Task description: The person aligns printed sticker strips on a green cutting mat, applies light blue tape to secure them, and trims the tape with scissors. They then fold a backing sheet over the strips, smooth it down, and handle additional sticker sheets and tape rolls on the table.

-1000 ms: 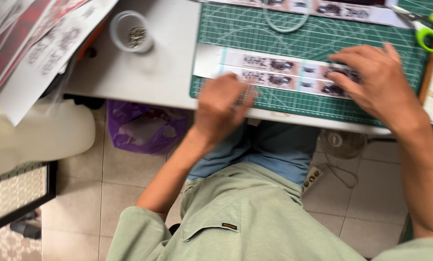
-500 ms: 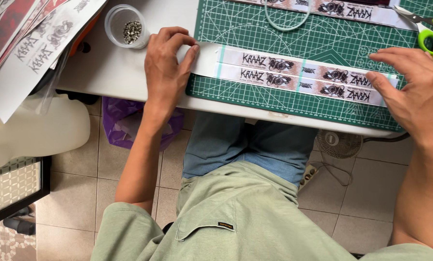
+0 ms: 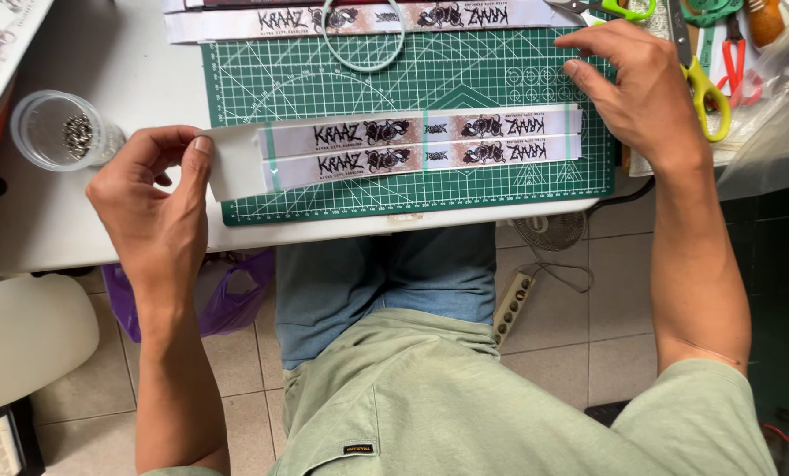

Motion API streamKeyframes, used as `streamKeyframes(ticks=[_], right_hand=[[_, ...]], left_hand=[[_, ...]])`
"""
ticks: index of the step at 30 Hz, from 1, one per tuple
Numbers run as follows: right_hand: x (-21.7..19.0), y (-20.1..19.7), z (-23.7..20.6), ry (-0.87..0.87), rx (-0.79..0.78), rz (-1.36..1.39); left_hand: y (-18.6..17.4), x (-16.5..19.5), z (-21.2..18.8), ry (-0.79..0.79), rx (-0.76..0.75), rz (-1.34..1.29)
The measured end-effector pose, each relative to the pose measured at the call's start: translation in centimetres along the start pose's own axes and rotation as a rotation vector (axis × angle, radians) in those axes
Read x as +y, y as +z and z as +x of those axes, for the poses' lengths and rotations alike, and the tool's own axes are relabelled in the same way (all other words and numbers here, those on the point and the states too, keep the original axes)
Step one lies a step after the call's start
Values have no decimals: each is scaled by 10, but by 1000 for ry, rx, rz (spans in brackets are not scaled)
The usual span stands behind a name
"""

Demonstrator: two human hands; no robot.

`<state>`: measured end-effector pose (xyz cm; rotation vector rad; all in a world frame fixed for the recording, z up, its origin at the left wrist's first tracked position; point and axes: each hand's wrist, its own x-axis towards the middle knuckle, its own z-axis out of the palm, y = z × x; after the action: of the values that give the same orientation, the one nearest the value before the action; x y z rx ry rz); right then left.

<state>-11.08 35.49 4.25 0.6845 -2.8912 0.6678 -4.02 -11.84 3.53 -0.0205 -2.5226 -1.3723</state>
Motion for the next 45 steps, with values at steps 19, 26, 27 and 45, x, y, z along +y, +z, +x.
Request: streamKeyframes(ticks=[19,26,27,45], right_hand=[[-4,40,57,-191,-488,35],[-6,26,58,-42,-651,107],[-5,23,57,17,-679,158],[28,-36,13,-153,-89,-126]], left_hand=[[-24,83,15,140,43,-6],[-31,78,26,119,39,-75],[-31,77,28,133,36,-78],[-17,19,72,378,-131,-54]])
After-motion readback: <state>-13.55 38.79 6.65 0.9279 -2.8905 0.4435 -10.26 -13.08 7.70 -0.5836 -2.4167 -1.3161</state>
